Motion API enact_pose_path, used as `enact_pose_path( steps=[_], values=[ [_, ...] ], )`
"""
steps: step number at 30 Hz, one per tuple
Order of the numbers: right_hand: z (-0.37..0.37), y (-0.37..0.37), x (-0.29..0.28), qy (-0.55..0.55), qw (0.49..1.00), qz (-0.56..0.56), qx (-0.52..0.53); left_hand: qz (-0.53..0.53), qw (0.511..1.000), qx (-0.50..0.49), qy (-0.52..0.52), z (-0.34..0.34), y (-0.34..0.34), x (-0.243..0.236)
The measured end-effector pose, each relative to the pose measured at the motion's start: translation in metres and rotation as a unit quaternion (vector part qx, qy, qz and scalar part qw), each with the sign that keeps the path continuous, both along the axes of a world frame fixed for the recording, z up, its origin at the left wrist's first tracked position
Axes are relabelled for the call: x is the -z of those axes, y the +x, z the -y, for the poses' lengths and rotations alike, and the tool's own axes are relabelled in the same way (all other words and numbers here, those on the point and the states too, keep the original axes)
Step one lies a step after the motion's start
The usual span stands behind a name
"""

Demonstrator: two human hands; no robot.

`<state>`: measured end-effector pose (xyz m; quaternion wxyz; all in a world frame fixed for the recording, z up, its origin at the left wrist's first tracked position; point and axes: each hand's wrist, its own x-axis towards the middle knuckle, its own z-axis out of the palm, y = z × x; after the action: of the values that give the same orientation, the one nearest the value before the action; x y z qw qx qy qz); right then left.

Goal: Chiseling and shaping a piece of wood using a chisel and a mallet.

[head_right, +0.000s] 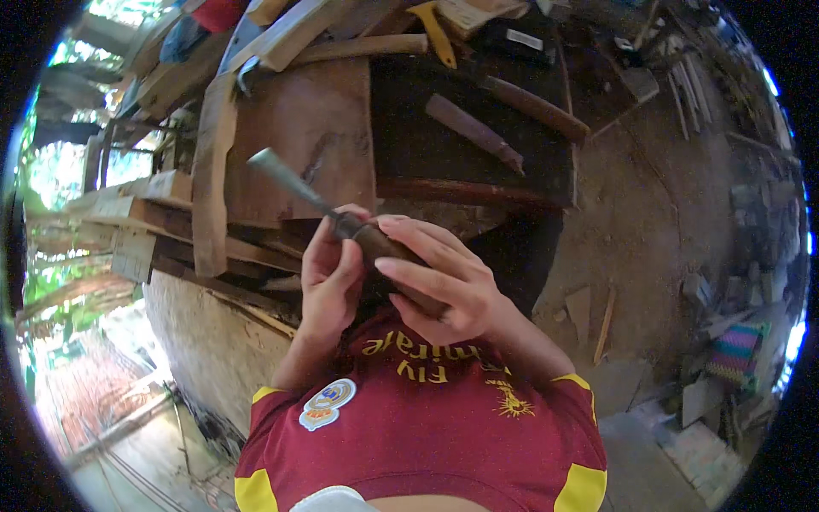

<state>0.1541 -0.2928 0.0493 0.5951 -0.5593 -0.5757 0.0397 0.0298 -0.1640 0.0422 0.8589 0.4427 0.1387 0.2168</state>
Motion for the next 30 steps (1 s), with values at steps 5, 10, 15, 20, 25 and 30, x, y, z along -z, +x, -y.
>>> enact_pose_path(
  steps=[5, 10, 15, 20, 25, 30],
  values=[
    [0.000, 0.015, 0.004, -0.031, 0.996, 0.032, 0.072, 0.073, 0.994, -0.007, -0.080, 0.000, 0.004, -0.001],
    [0.002, 0.002, 0.004, -0.092, 0.994, -0.029, 0.050, 0.015, 0.998, -0.034, -0.044, -0.002, 0.006, -0.001],
    [-0.003, 0.006, 0.013, -0.115, 0.985, -0.130, 0.018, -0.333, 0.864, 0.021, 0.378, -0.024, -0.016, -0.037],
    [-0.009, 0.011, 0.006, -0.110, 0.985, -0.132, -0.006, -0.130, 0.681, -0.102, 0.713, -0.033, 0.000, -0.052],
    [-0.002, 0.015, -0.003, -0.160, 0.983, -0.078, -0.038, -0.092, 0.676, 0.008, 0.731, -0.039, 0.022, -0.042],
    [0.010, 0.070, -0.015, -0.097, 0.990, 0.062, 0.081, -0.120, 0.658, -0.009, 0.743, -0.041, 0.025, -0.036]
  ],
)
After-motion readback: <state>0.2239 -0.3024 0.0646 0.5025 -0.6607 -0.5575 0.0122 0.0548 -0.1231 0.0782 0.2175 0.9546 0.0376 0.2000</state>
